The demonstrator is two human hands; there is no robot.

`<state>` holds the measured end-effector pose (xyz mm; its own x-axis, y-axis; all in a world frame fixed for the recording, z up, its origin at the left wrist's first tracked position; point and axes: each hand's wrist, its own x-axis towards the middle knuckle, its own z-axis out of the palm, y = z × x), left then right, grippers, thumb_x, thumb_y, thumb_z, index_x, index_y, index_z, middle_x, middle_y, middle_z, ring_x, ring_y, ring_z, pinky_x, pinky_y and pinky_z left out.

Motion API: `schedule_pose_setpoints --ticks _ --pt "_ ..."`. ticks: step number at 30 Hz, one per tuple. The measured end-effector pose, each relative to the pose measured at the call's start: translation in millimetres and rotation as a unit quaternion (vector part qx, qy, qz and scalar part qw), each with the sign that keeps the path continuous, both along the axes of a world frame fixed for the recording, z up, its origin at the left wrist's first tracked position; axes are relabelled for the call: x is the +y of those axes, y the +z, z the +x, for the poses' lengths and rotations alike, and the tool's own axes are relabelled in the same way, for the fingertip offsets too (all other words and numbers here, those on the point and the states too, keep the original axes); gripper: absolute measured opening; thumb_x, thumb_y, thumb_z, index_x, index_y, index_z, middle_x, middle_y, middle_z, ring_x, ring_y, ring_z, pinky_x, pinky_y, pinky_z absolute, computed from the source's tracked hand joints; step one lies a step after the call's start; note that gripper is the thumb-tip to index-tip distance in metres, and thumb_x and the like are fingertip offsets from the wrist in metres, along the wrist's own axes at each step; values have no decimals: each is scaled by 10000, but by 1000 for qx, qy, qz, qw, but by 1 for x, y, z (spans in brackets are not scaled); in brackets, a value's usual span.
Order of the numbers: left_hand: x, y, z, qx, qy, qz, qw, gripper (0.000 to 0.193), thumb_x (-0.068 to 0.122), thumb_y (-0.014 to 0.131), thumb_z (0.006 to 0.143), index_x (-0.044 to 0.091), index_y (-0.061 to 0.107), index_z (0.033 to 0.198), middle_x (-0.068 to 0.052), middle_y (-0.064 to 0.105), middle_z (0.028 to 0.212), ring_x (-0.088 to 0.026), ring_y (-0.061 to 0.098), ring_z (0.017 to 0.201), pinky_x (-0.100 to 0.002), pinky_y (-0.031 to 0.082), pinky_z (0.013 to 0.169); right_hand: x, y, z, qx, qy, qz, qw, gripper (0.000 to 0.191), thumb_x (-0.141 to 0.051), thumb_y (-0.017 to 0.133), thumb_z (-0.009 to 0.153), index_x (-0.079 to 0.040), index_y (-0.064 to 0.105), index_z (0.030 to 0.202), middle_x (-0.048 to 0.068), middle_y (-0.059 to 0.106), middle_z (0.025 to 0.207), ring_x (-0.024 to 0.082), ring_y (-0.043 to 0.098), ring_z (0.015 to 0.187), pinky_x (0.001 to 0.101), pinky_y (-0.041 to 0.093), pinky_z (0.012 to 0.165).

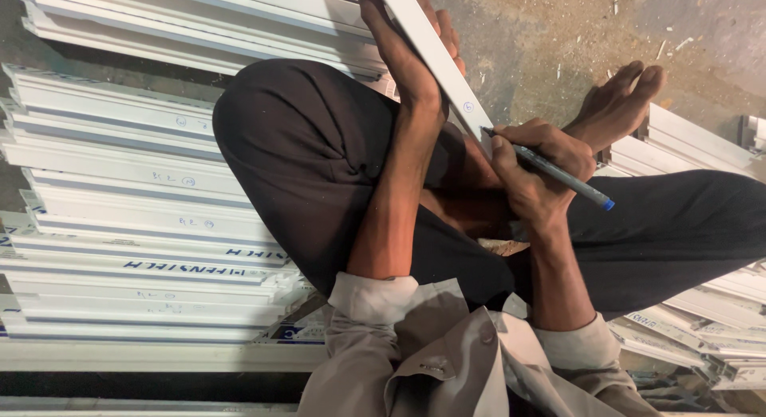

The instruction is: The person sits cross-legged on the floor and repeatedly picks up white plastic profiles from a stack. Using a blue marker, they write on the surface of each profile and then place it back on the stack. The process is repeated for multiple profiles.

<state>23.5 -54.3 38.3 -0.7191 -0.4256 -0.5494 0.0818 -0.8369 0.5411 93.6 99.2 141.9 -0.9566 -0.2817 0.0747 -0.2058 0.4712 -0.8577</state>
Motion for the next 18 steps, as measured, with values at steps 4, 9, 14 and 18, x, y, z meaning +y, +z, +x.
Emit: schedule_pose_setpoints --ticks 4,9,14,18 --pt "-2 11 2 76 -7 32 997 758 756 163 1019 142 484 711 -1 406 472 -104 377 325 -267 290 252 0 2 1 -11 -6 -11 1000 42 46 742 955 41 710 981 133 735 869 106 648 637 219 487 569" --pt "-6 14 2 46 -2 58 997 724 739 181 1008 144 469 714 -9 409 508 -143 376 358 -313 280 296 -1 3 -1 -17 -2 4 1000 57 34 739 969 42 734 1025 129 740 854 107 632 648 217 474 588" --pt "-3 9 2 69 -14 32 997 733 739 161 1030 155 478 722 5 382 471 -91 313 329 -267 237 269 5 8 5 -30 -29 5 999 43 19 748 958 27 736 999 116 739 824 99 648 654 216 483 598" --pt "-1 6 2 96 -21 11 995 744 746 147 1002 150 484 711 -8 388 472 -97 323 328 -285 264 271 10 8 10 -19 -18 9 1000 32 21 755 971 35 727 969 122 754 886 105 671 693 224 518 644"
